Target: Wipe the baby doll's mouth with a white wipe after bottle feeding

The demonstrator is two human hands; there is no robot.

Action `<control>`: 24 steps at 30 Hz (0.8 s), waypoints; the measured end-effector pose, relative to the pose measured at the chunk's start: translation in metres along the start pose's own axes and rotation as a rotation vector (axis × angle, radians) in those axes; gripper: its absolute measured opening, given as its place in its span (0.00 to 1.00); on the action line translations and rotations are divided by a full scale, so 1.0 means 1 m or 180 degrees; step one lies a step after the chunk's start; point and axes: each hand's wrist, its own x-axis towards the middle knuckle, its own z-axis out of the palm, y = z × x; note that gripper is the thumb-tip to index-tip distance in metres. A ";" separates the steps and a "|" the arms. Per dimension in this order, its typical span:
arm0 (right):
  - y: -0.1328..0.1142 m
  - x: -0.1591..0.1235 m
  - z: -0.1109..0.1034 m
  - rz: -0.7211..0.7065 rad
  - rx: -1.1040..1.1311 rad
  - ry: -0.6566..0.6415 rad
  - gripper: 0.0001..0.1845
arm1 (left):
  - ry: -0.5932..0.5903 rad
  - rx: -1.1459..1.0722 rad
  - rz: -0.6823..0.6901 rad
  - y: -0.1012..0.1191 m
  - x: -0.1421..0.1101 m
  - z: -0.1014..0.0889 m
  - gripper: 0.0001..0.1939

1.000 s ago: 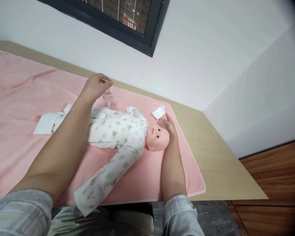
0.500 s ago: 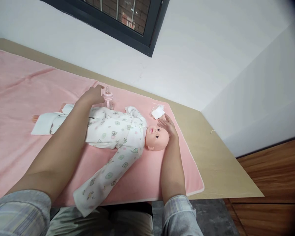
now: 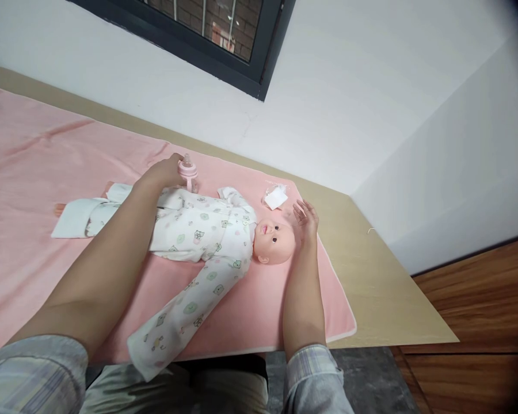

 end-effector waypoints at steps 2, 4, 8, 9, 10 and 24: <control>0.005 0.006 -0.006 -0.0220 -0.0177 0.0532 0.20 | 0.0178 0.0390 -0.0274 0.007 -0.005 -0.001 0.28; 0.010 0.010 -0.012 -0.0419 -0.0490 0.0978 0.18 | 0.0219 0.0621 -0.0382 0.013 -0.009 0.000 0.29; 0.023 0.014 -0.019 -0.0722 -0.1358 0.1209 0.18 | 0.0216 0.0872 -0.0428 0.019 -0.012 0.003 0.30; 0.027 0.015 -0.020 -0.0727 -0.1560 0.1160 0.20 | 0.0210 0.0907 -0.0423 0.020 -0.012 0.004 0.30; 0.031 0.016 -0.020 -0.0691 -0.1748 0.1083 0.22 | 0.0200 0.0934 -0.0409 0.020 -0.012 0.004 0.31; 0.041 0.012 -0.011 0.0254 -0.2895 0.0694 0.47 | 0.0319 0.1039 -0.0191 0.016 -0.007 0.006 0.31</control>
